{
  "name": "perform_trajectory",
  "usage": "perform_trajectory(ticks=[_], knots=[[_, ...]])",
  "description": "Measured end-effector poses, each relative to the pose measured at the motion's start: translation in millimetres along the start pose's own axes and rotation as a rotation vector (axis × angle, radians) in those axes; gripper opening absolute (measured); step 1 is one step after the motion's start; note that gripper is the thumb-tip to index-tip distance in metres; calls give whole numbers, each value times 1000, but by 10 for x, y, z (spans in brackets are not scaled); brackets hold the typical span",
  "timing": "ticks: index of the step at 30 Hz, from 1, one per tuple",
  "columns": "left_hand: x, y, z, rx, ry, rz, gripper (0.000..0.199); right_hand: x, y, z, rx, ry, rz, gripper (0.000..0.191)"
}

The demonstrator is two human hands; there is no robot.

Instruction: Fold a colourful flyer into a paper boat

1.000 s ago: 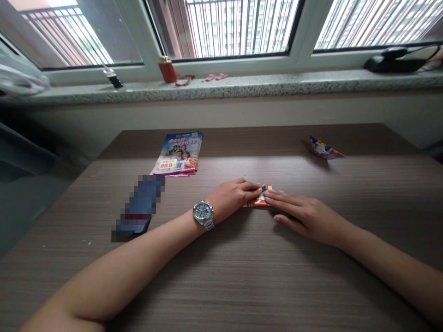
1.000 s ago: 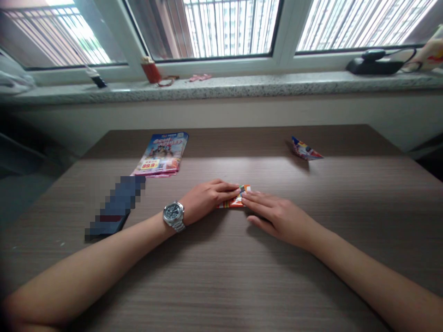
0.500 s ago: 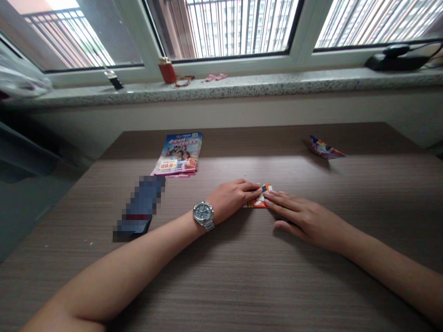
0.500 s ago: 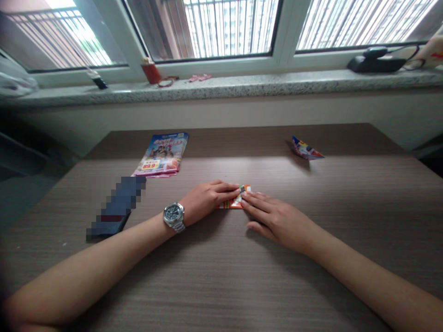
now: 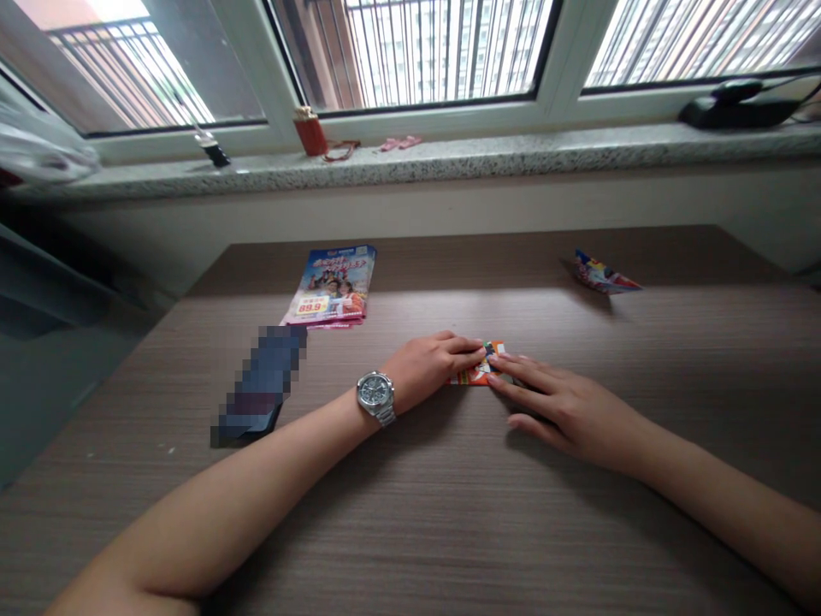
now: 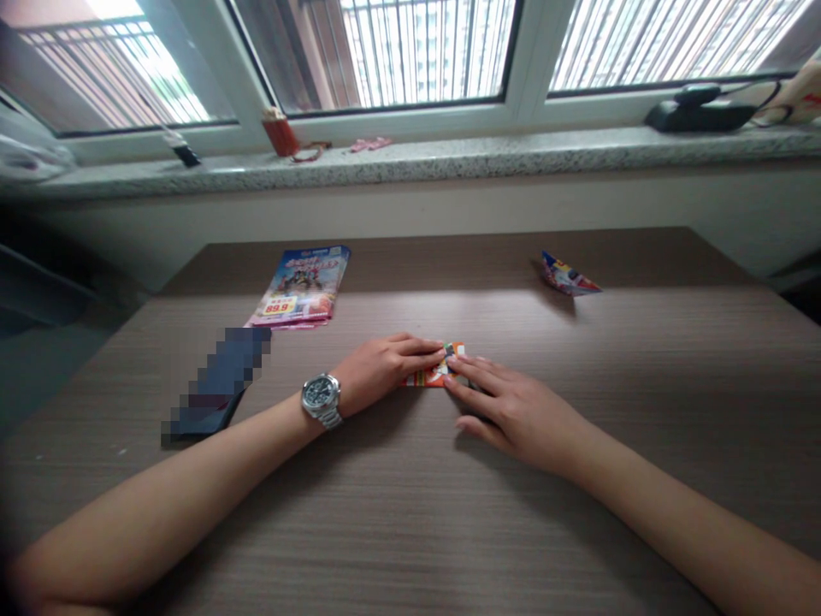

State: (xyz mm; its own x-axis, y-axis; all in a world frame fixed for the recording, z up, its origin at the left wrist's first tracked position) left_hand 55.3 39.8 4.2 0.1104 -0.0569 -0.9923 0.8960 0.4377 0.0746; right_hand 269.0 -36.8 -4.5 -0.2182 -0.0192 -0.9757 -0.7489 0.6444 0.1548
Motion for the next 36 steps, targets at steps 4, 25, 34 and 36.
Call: perform_trajectory(ticks=[4,25,34,36], knots=[[-13,-7,8,10,-1,7,40,-13,-2,-6,12,6,11,54],[-33,-11,17,37,17,-11,38,42,94,50,139,-30,-52,68],[4,-34,30,21,-27,12,45,82,78,-40,132,-86,-106,92],[-7,-51,40,22,-51,22,45,76,78,-45,129,-82,-100,94]])
Point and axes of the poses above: each hand's wrist, its own y-axis towards the middle knuckle, its own x-axis out of the palm, z = x × y, the point moved 3 cm from there along y, towards the middle knuckle, and after that the axes turned 6 degrees about -z, right-handed, at the moved point
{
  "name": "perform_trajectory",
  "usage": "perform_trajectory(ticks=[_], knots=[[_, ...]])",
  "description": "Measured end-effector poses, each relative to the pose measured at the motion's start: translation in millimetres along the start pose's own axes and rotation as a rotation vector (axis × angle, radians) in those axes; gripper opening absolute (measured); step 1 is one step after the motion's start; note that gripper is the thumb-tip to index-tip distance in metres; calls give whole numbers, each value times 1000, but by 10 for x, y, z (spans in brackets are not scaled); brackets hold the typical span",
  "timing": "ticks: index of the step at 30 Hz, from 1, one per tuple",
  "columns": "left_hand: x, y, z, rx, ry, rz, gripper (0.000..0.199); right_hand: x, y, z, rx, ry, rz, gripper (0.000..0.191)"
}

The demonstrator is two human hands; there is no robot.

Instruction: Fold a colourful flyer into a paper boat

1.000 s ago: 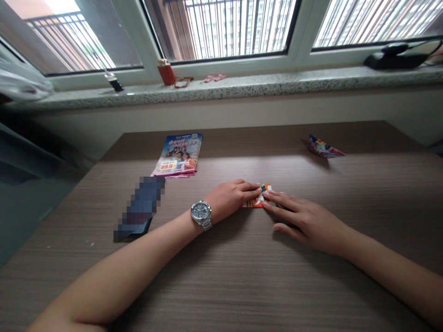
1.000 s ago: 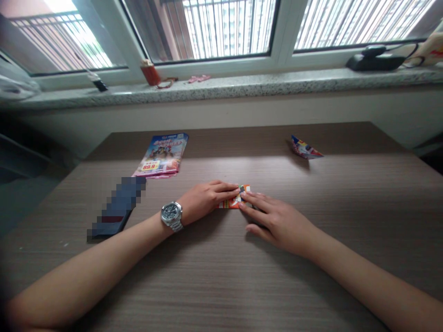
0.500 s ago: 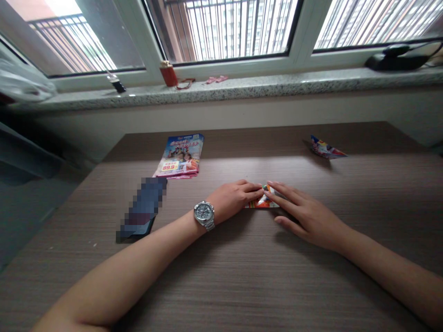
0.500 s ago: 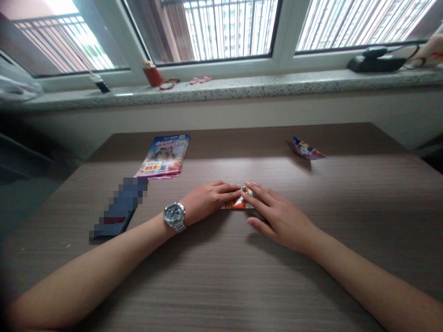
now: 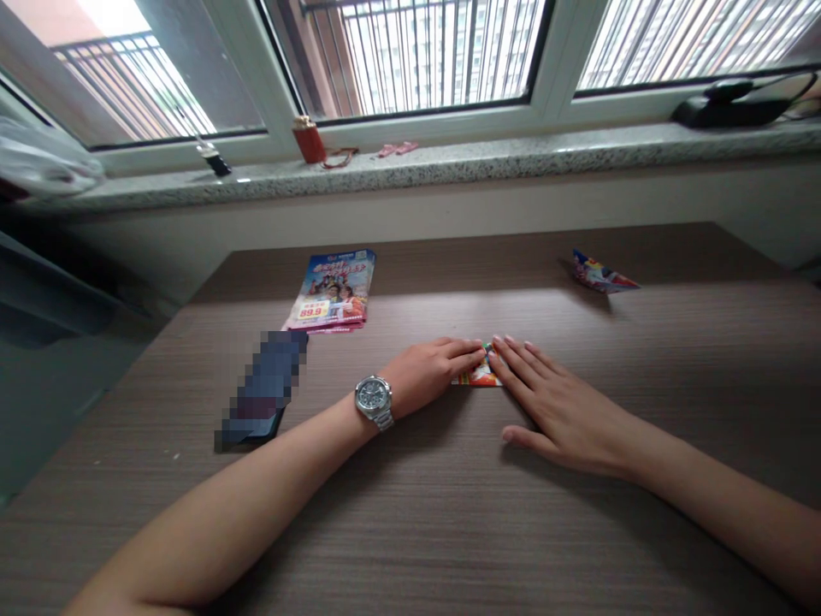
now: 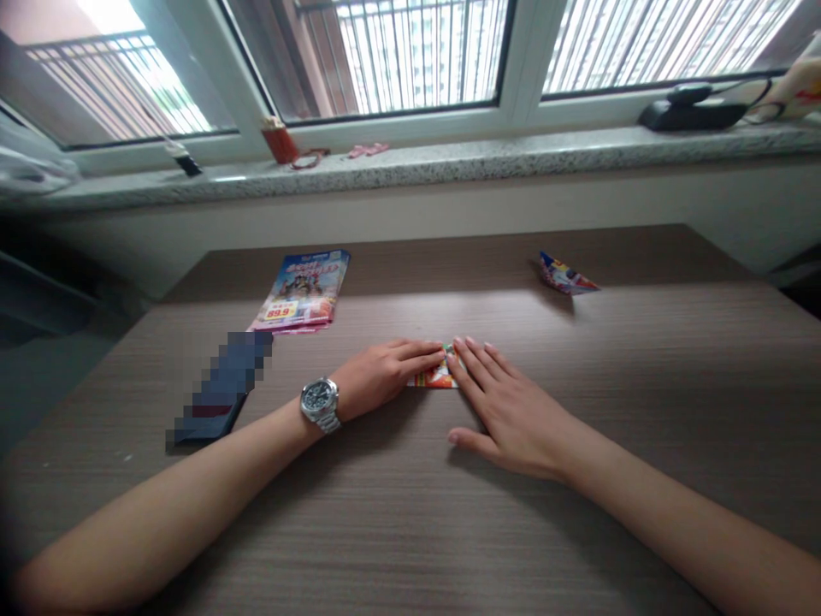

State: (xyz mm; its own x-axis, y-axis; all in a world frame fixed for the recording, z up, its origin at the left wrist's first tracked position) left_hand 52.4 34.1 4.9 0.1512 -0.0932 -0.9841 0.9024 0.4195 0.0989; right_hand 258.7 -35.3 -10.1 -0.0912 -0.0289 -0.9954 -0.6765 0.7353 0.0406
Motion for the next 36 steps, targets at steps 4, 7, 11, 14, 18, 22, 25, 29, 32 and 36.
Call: perform_trajectory(ticks=[4,7,11,14,18,22,25,29,32,36], knots=[[-44,-40,65,95,-10,14,44,-13,-4,-7,-16,7,27,98],[-61,-65,115,169,-9,-3,46,-20,-3,-10,-12,7,23,99],[-90,-91,133,133,30,-46,43,-32,4,-16,-7,-2,4,99],[-115,-139,131,112,54,-81,47,-35,7,-19,-6,-10,-3,99],[-124,-252,99,85,54,-93,54,-29,3,-17,-2,-5,-8,99],[-135,-390,65,54,58,-108,55,-28,1,-18,-5,-4,-3,99],[-160,-506,53,22,61,-116,53,-35,3,-19,-3,-11,-3,98],[-184,-644,58,-38,54,-131,47,-37,6,-22,4,-19,-19,99],[-198,-704,65,-63,32,-131,47,-37,5,-21,9,-10,-12,99],[-225,-737,49,-72,12,-112,45,-27,4,-14,6,-6,-23,99]])
Point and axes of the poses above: each hand's wrist, its own y-axis towards the middle knuckle, its own x-axis out of the palm, z = x × y, the point moved 3 cm from there along y, towards the middle knuckle, and after that the axes turned 6 degrees about -z, right-handed, at the moved point
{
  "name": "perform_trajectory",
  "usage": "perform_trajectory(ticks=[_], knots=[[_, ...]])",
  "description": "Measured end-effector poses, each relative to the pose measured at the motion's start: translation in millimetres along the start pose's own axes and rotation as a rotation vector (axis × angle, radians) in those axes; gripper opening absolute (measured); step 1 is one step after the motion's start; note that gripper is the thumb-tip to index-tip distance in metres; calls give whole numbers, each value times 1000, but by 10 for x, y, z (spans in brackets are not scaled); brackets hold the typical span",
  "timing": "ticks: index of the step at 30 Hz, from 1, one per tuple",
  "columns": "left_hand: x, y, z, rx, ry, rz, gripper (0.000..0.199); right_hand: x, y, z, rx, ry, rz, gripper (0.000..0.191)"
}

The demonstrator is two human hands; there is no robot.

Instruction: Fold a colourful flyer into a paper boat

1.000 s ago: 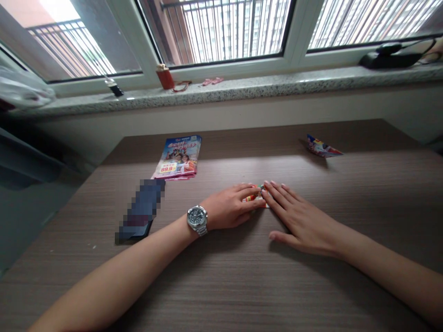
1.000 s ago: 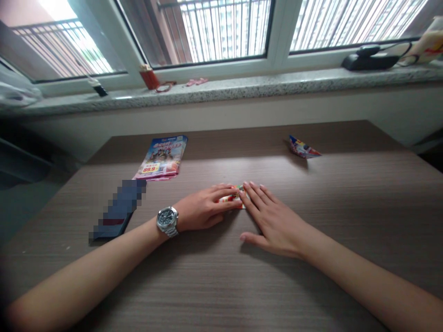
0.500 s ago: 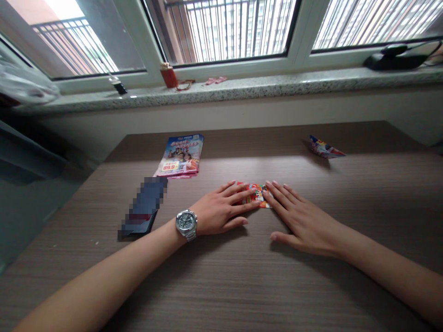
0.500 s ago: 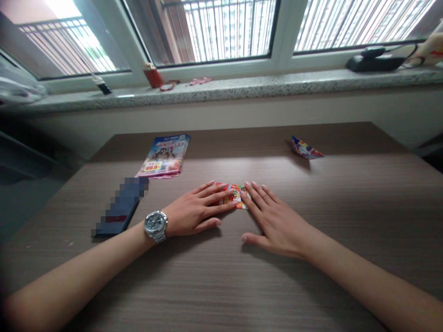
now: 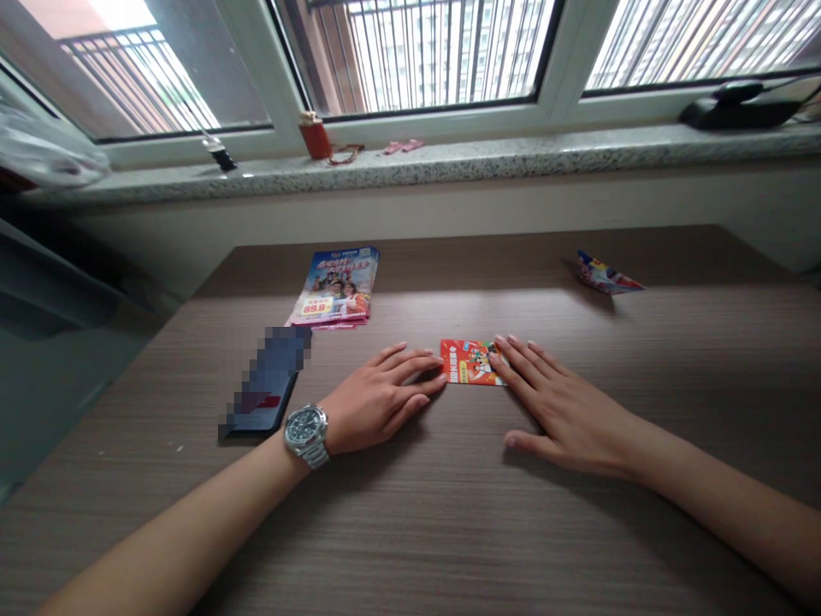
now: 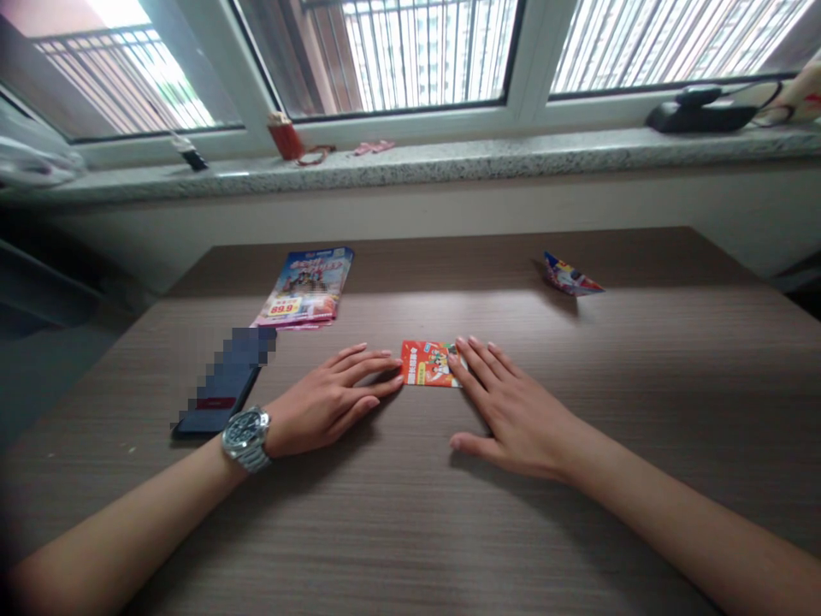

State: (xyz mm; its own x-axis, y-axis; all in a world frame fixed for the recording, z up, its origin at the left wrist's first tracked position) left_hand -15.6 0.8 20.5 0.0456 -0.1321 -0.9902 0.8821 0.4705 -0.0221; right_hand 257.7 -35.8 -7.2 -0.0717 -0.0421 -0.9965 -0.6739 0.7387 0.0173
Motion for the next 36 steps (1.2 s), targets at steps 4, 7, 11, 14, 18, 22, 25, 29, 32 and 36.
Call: perform_trajectory(ticks=[4,7,11,14,18,22,25,29,32,36], knots=[[-14,-1,-22,1,3,14,43,8,-1,4,5,-3,-17,99],[-6,18,-19,17,2,26,42,9,0,2,12,-5,-21,99],[17,47,4,46,6,29,42,12,1,0,13,3,-21,98],[20,59,36,43,23,22,44,16,-6,6,13,19,-10,97],[-3,82,102,5,76,7,48,23,-23,22,11,44,7,92],[-27,148,168,-26,120,25,48,18,-38,48,17,78,35,80],[-28,220,185,-59,120,40,50,0,-50,74,11,123,72,70],[-34,310,174,-149,114,44,56,-30,-68,97,-20,193,121,60],[-25,363,166,-206,85,30,55,-42,-77,90,-65,228,117,56],[13,410,159,-240,56,27,56,-41,-81,58,-164,242,67,56]])
Point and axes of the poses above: each hand's wrist, its own y-axis towards the middle knuckle, its own x-axis out of the palm, z = x × y, the point moved 3 cm from there along y, towards the middle knuckle, and after that the axes turned 6 degrees about -z, right-handed, at the moved point
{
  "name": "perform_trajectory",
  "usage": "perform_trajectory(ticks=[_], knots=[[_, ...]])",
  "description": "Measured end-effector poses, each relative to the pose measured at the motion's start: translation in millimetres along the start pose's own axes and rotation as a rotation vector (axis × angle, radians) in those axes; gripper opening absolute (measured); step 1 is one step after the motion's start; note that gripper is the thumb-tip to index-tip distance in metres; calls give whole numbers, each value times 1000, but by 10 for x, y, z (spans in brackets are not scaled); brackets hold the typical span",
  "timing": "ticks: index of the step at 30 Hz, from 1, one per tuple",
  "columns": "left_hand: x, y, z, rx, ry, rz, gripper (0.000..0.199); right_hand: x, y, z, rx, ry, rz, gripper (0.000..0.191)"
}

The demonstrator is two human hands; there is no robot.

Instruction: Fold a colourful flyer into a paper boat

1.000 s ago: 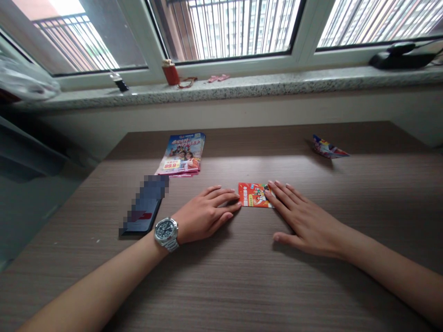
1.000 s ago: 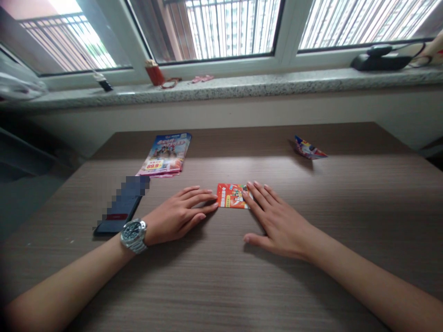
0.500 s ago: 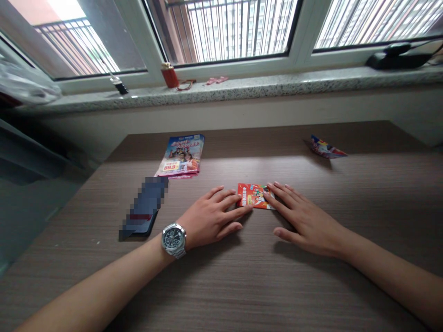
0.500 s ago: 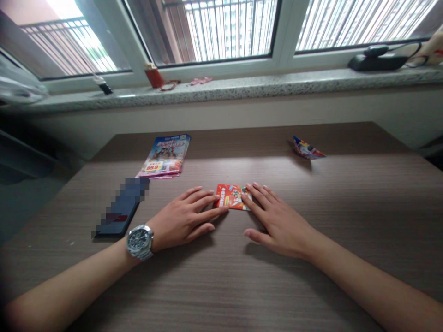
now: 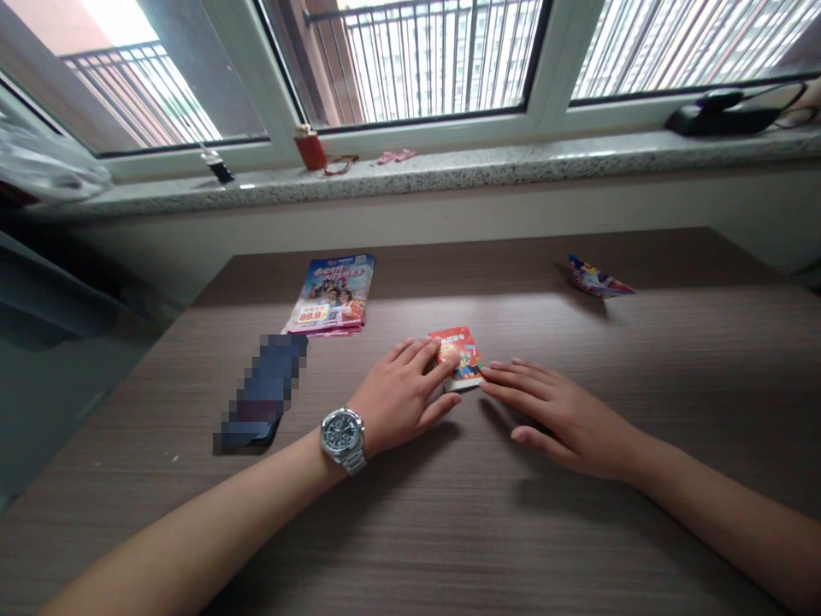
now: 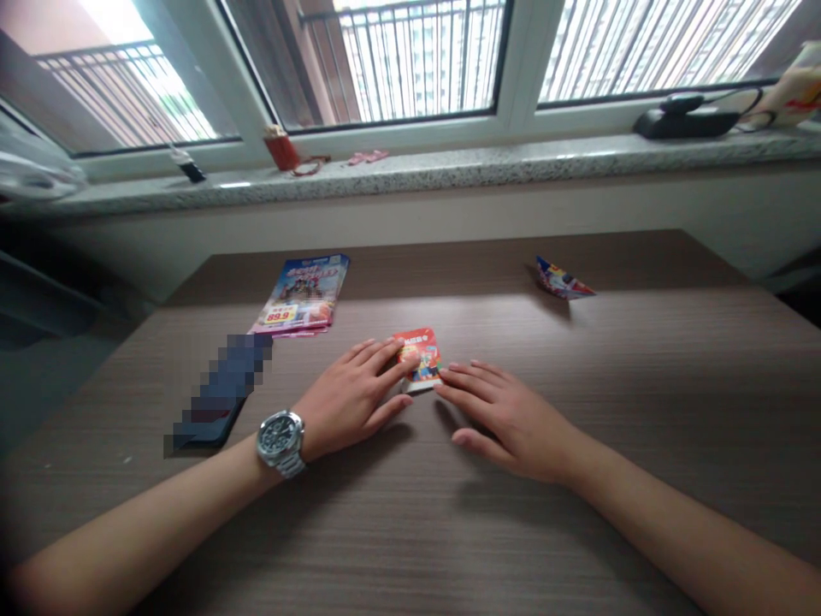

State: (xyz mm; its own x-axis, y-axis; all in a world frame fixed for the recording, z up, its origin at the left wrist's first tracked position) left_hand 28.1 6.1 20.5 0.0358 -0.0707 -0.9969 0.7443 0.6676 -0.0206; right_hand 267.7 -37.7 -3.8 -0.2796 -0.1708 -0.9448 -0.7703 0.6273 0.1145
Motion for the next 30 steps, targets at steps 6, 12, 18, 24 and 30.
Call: perform_trajectory(ticks=[6,12,18,24,30], knots=[[20,58,16,-1,-48,-3,58,6,7,-26,-61,30,-39,58],[47,102,6,4,-98,32,53,-26,20,-31,-69,89,-39,56],[77,85,-29,34,-151,72,46,-108,-6,54,84,212,167,39],[49,50,-19,61,-206,119,39,-109,-2,122,186,207,237,31],[37,53,6,93,-257,163,36,-108,27,113,169,186,246,31]])
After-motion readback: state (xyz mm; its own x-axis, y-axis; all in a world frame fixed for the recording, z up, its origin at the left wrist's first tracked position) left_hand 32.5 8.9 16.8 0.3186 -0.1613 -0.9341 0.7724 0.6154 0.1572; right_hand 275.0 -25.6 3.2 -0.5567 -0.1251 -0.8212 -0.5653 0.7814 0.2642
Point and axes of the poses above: each hand's wrist, its own y-axis towards the middle knuckle, its own x-axis out of the palm, z = x × y, the point moved 3 cm from there along y, towards the middle knuckle, and after that the axes turned 6 degrees about -z, right-handed, at the moved point
